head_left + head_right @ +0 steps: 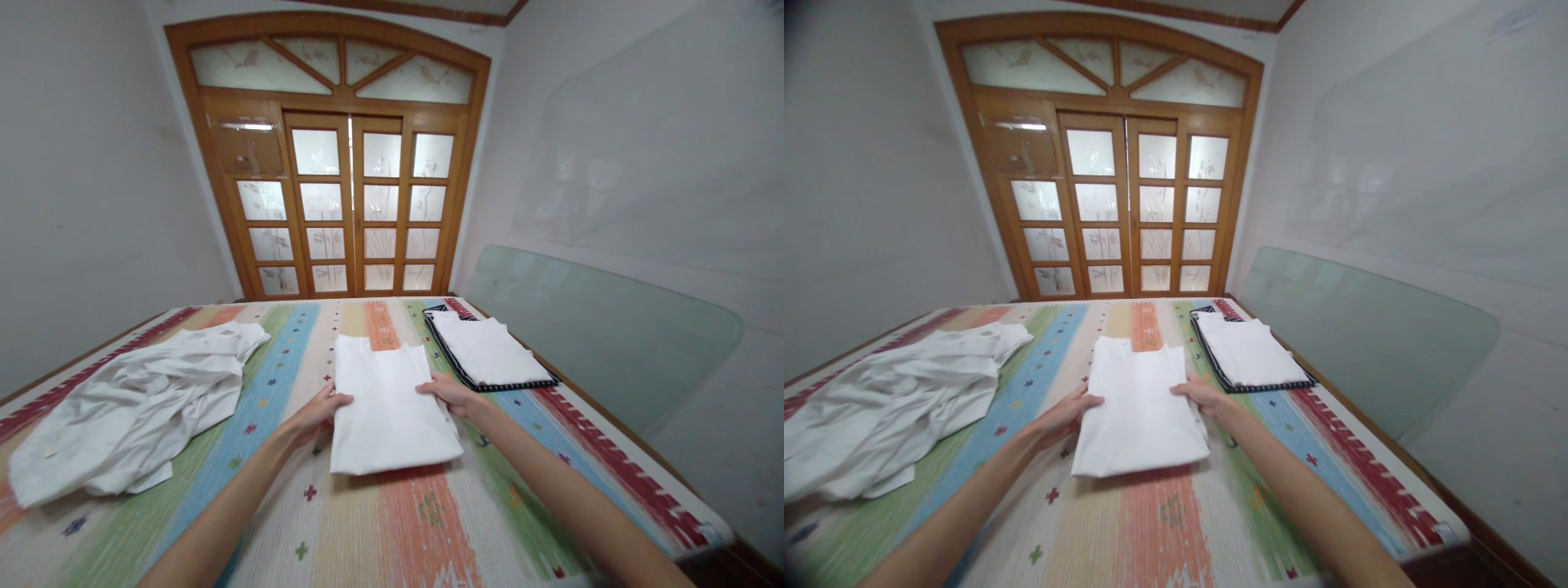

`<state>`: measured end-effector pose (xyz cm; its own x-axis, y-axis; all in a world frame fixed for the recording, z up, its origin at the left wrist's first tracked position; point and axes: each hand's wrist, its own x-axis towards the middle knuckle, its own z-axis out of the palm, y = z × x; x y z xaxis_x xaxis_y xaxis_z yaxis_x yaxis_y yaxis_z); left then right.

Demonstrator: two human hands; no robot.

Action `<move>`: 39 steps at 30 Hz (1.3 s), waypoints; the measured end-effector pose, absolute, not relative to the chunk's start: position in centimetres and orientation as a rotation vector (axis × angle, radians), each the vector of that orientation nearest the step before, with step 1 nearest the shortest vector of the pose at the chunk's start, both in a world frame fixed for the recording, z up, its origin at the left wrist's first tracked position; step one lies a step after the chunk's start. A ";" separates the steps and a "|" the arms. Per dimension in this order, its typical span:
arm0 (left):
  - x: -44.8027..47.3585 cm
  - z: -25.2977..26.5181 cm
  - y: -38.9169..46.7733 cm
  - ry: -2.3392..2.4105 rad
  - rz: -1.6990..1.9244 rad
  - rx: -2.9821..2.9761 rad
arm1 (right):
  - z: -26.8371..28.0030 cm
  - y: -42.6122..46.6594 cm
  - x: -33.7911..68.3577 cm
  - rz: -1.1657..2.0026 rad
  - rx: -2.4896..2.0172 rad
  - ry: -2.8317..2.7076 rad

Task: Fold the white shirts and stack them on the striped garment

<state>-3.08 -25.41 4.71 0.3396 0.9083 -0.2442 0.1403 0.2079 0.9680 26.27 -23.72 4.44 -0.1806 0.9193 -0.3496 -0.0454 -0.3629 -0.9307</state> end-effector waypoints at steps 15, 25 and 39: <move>9.2 8.0 -20.8 0.850 0.879 1.231 | 10.5 -21.1 39.4 1.388 -1.361 -1.212; 22.9 9.4 -13.4 0.852 0.998 1.136 | 13.3 -14.3 50.7 0.754 -1.699 -1.178; 27.1 -0.9 -10.8 1.009 1.036 0.938 | 3.5 -11.8 54.8 0.574 -1.891 -1.037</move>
